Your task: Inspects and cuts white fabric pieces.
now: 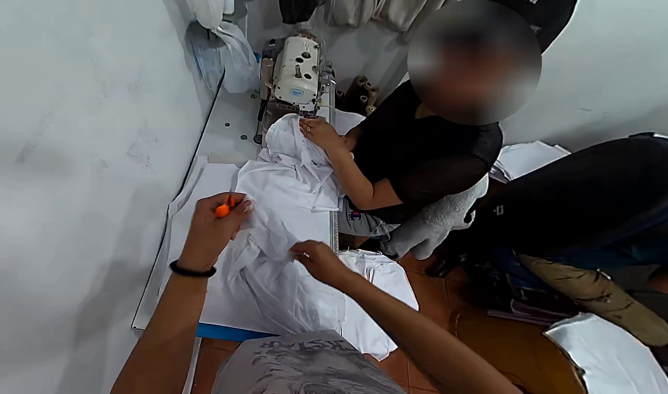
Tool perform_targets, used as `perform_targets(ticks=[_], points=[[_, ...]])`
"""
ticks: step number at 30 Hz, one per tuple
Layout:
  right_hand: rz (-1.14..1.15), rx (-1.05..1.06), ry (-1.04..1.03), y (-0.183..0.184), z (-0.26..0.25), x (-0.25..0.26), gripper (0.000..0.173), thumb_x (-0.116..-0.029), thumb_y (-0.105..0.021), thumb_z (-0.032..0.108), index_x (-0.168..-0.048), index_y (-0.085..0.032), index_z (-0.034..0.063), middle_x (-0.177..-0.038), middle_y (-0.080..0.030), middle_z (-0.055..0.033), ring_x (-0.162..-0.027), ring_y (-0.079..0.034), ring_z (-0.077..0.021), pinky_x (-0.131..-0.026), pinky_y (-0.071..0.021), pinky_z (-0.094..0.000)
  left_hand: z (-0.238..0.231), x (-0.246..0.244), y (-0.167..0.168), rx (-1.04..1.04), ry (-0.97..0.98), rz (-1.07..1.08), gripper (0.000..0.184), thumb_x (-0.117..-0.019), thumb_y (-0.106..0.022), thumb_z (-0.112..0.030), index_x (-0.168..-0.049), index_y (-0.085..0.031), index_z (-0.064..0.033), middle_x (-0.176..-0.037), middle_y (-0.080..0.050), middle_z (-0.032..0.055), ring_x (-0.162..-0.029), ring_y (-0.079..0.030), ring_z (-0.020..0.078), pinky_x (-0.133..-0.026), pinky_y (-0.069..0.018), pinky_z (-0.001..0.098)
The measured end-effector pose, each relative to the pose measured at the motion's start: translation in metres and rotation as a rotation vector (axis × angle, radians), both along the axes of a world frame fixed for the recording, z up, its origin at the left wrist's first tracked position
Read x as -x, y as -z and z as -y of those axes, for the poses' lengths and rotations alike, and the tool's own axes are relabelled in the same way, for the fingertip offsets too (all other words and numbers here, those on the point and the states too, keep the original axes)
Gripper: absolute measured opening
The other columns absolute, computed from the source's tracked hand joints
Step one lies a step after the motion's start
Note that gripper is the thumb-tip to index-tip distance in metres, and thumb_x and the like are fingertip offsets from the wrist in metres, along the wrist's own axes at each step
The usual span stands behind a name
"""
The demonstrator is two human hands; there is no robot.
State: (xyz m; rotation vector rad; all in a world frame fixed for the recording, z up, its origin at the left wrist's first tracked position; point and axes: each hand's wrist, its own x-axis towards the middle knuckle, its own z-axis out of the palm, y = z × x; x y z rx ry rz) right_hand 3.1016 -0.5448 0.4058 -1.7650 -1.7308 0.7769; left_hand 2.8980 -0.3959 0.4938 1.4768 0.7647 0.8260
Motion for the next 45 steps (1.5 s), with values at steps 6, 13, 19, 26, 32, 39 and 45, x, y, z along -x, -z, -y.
perform_targets(ticks=[6, 13, 19, 26, 32, 39, 45], points=[[0.002, 0.122, 0.066, 0.051, 0.033, 0.002, 0.019, -0.0969, -0.058, 0.002, -0.104, -0.075, -0.0038, -0.108, -0.073, -0.0208, -0.114, -0.066, -0.0383, -0.101, -0.0491, -0.0571, -0.045, -0.068, -0.007, 0.353, 0.24, 0.166, 0.016, -0.1023, -0.053, -0.002, -0.097, -0.067, -0.006, -0.057, -0.053, -0.0063, -0.042, -0.043, 0.0001, -0.043, -0.0417, 0.0154], [-0.047, 0.11, 0.155, 0.047, 0.045, 0.003, 0.021, -0.0973, -0.056, 0.001, -0.104, -0.074, -0.0065, -0.114, -0.073, -0.0225, -0.124, -0.062, -0.0411, -0.107, -0.0448, -0.0569, -0.085, -0.124, -0.015, 0.569, 0.674, 0.33, 0.034, -0.0959, -0.048, -0.007, -0.127, -0.062, -0.0075, -0.097, -0.074, 0.0023, -0.048, -0.052, -0.0002, -0.046, -0.0475, 0.0153], [0.0, 0.045, 0.142, 0.05, 0.043, 0.001, 0.019, -0.0976, -0.056, 0.001, -0.101, -0.075, -0.0028, -0.108, -0.075, -0.0177, -0.124, -0.061, -0.0397, -0.106, -0.0447, -0.0564, -0.087, -0.138, -0.013, 0.563, 0.776, 0.371, 0.042, -0.095, -0.046, -0.005, -0.134, -0.061, -0.0069, -0.11, -0.074, 0.0048, -0.05, -0.053, -0.0002, -0.047, -0.048, 0.0154], [0.144, 0.038, 0.223, 0.053, 0.046, -0.001, 0.015, -0.0948, -0.063, 0.006, -0.094, -0.078, 0.0018, -0.114, -0.069, -0.0195, -0.109, -0.064, -0.0376, -0.093, -0.0535, -0.0517, -0.065, -0.109, 0.001, 0.527, 0.768, 0.355, 0.026, -0.0971, -0.055, -0.012, -0.118, -0.069, -0.014, -0.087, -0.074, -0.0025, -0.049, -0.054, -0.0007, -0.047, -0.0484, 0.0152], [0.074, 0.23, 0.221, 0.053, 0.05, 0.001, 0.018, -0.0973, -0.062, 0.007, -0.101, -0.078, -0.0001, -0.109, -0.067, -0.0221, -0.102, -0.065, -0.036, -0.091, -0.0537, -0.0485, -0.029, -0.073, 0.049, 0.534, 0.612, 0.035, 0.02, -0.0992, -0.05, -0.01, -0.115, -0.063, -0.0109, -0.061, -0.055, -0.0098, -0.043, -0.043, -0.002, -0.044, -0.0413, 0.0148], [-0.013, 0.319, 0.182, 0.051, 0.053, 0.003, 0.024, -0.0997, -0.058, 0.009, -0.111, -0.074, -0.0039, -0.116, -0.067, -0.0262, -0.111, -0.064, -0.0394, -0.1, -0.0489, -0.0513, -0.01, -0.073, 0.126, 0.125, 0.528, -0.72, 0.026, -0.1, -0.067, -0.014, -0.12, -0.068, 0.0035, -0.099, -0.068, 0.0156, -0.079, -0.06, 0.0204, -0.075, -0.0518, 0.0393], [0.006, 0.391, 0.142, 0.047, 0.05, 0.006, 0.029, -0.1042, -0.051, 0.013, -0.118, -0.072, -0.0021, -0.117, -0.068, -0.0246, -0.113, -0.064, -0.0395, -0.1, -0.0474, -0.0544, -0.002, -0.075, 0.135, -0.059, 0.506, -0.837, 0.028, -0.0995, -0.068, -0.019, -0.118, -0.071, 0.002, -0.104, -0.071, 0.0208, -0.098, -0.067, 0.0328, -0.093, -0.0506, 0.0533]])
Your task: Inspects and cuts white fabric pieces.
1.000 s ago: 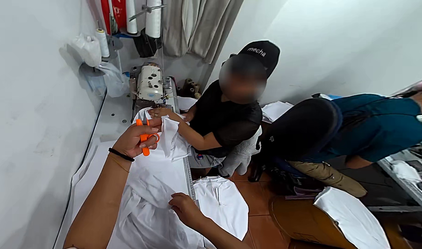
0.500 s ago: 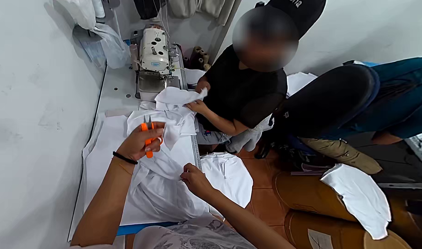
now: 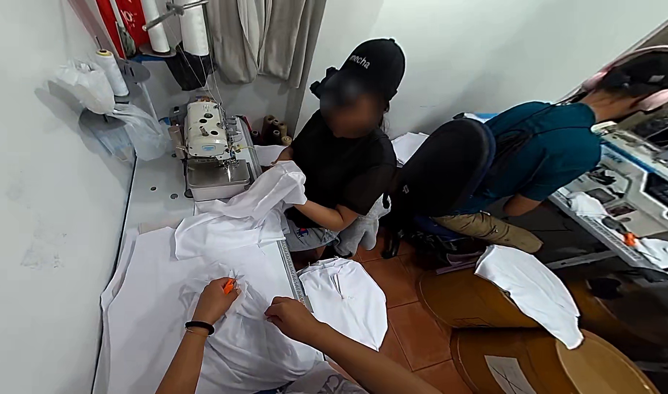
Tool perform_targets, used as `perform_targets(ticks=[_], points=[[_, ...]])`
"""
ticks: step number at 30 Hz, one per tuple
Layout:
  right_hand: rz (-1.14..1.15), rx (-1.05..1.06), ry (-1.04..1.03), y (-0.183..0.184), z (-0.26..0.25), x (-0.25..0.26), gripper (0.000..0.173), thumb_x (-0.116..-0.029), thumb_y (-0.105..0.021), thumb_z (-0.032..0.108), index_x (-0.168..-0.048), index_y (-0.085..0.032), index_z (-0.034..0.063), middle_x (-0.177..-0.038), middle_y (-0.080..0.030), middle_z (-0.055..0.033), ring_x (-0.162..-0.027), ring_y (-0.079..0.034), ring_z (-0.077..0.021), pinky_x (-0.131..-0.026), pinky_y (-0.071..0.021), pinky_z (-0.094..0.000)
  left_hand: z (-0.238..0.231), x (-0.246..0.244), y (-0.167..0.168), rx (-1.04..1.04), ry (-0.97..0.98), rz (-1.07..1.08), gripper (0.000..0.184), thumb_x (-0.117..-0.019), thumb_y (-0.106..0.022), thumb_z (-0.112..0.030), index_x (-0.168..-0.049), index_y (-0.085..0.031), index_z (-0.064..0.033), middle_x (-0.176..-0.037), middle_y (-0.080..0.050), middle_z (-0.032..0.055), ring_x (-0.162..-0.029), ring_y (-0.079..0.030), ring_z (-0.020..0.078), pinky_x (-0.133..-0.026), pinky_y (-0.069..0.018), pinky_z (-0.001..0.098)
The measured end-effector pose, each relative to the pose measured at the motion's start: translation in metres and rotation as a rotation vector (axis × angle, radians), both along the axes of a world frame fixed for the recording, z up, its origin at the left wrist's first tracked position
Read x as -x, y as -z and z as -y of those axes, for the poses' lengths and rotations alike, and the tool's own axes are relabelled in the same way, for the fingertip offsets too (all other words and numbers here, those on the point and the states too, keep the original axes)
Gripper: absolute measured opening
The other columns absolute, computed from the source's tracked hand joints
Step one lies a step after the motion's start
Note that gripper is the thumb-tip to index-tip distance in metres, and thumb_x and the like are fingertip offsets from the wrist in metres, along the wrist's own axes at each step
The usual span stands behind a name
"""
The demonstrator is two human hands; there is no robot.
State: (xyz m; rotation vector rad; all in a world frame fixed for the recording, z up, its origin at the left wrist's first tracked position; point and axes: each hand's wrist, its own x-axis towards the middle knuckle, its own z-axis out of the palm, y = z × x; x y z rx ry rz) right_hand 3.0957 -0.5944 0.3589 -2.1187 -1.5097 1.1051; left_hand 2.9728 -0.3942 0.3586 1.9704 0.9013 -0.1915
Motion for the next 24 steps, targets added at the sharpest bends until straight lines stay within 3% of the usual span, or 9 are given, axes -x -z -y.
perform_targets(ticks=[6, 8, 11, 13, 15, 17, 20, 22, 24], points=[[-0.153, -0.311, 0.182, -0.016, -0.008, 0.009, 0.03, -0.1062, -0.048, 0.012, -0.113, -0.069, -0.0083, -0.105, -0.071, -0.0236, -0.1, -0.069, -0.0328, -0.094, -0.0516, -0.0489, 0.016, 0.007, -0.008, 0.165, 0.138, 0.125, 0.061, -0.0923, -0.07, -0.008, -0.149, -0.049, -0.0014, -0.125, -0.066, 0.0217, -0.107, -0.066, 0.0292, -0.095, -0.0534, 0.0464], [-0.287, -0.59, 0.327, -0.023, -0.011, 0.012, 0.025, -0.1039, -0.051, 0.007, -0.107, -0.07, -0.0095, -0.098, -0.072, -0.0185, -0.091, -0.069, -0.0198, -0.089, -0.054, -0.0362, 0.025, 0.01, -0.018, 0.294, 0.125, 0.262, 0.049, -0.0892, -0.073, -0.011, -0.135, -0.06, -0.0008, -0.1, -0.066, 0.008, -0.075, -0.061, 0.0111, -0.069, -0.053, 0.0291], [-0.424, -0.857, 0.482, -0.039, -0.005, 0.013, 0.021, -0.1024, -0.051, 0.004, -0.107, -0.068, -0.009, -0.102, -0.07, -0.0131, -0.095, -0.066, -0.0104, -0.09, -0.0542, -0.03, 0.048, 0.001, -0.044, 0.265, -0.038, 0.498, 0.009, -0.089, -0.072, -0.009, -0.092, -0.069, -0.0017, -0.067, -0.06, -0.0043, -0.055, -0.054, 0.0014, -0.054, -0.0479, 0.021], [-0.47, -0.904, 0.571, -0.047, 0.008, 0.008, 0.026, -0.1012, -0.057, 0.009, -0.123, -0.061, -0.0046, -0.119, -0.066, -0.0122, -0.108, -0.065, -0.0135, -0.095, -0.0544, -0.035, 0.061, -0.012, -0.064, 0.236, -0.149, 0.668, 0.001, -0.0884, -0.068, -0.006, -0.088, -0.069, -0.0057, -0.063, -0.059, -0.0071, -0.05, -0.051, -0.0001, -0.05, -0.0468, 0.019], [-0.485, -0.838, 0.62, -0.048, 0.018, 0.003, 0.068, -0.0907, -0.075, 0.022, -0.146, -0.043, 0.0004, -0.144, -0.055, -0.0121, -0.13, -0.056, -0.0179, -0.104, -0.0508, -0.0395, 0.066, -0.021, -0.09, 0.278, -0.218, 0.858, 0.009, -0.0882, -0.065, -0.004, -0.088, -0.069, -0.0121, -0.063, -0.061, -0.0098, -0.049, -0.051, -0.0019, -0.047, -0.0467, 0.0166], [-0.48, -0.699, 0.63, -0.039, 0.02, 0.008, 0.11, -0.0721, -0.09, 0.03, -0.157, -0.027, -0.0023, -0.153, -0.047, -0.0196, -0.14, -0.048, -0.026, -0.11, -0.0456, -0.0457, 0.064, -0.019, -0.129, 0.374, -0.246, 1.049, 0.018, -0.0907, -0.064, -0.004, -0.091, -0.071, -0.0206, -0.072, -0.068, -0.0119, -0.055, -0.057, -0.0034, -0.052, -0.0509, 0.0155], [-0.387, -0.451, 0.578, -0.017, 0.009, 0.024, 0.125, -0.0571, -0.096, 0.037, -0.153, -0.03, -0.0095, -0.149, -0.046, -0.0299, -0.139, -0.047, -0.0344, -0.116, -0.0396, -0.0467, 0.047, -0.007, -0.2, 0.381, -0.267, 1.313, 0.022, -0.0926, -0.067, -0.011, -0.095, -0.074, -0.0309, -0.085, -0.076, -0.0126, -0.068, -0.068, -0.0037, -0.062, -0.058, 0.0154], [-0.288, -0.285, 0.507, -0.011, 0.004, 0.033, 0.117, -0.0632, -0.093, 0.042, -0.152, -0.036, -0.0087, -0.147, -0.049, -0.0295, -0.138, -0.048, -0.0372, -0.118, -0.0355, -0.0506, 0.023, 0.004, -0.243, 0.22, -0.236, 1.463, 0.021, -0.0954, -0.06, -0.012, -0.096, -0.073, -0.0287, -0.089, -0.076, -0.0122, -0.079, -0.07, -0.0028, -0.072, -0.0588, 0.0165], [-0.197, -0.168, 0.373, -0.013, 0.002, 0.033, 0.086, -0.0797, -0.083, 0.039, -0.145, -0.049, -0.0045, -0.132, -0.063, -0.0261, -0.126, -0.06, -0.0383, -0.11, -0.0437, -0.056, -0.072, 0.025, -0.261, 0.041, 0.482, 1.617, 0.036, -0.1092, -0.035, -0.01, -0.139, -0.054, -0.0067, -0.136, -0.061, 0.0082, -0.131, -0.057, 0.0188, -0.111, -0.048, 0.0376]])
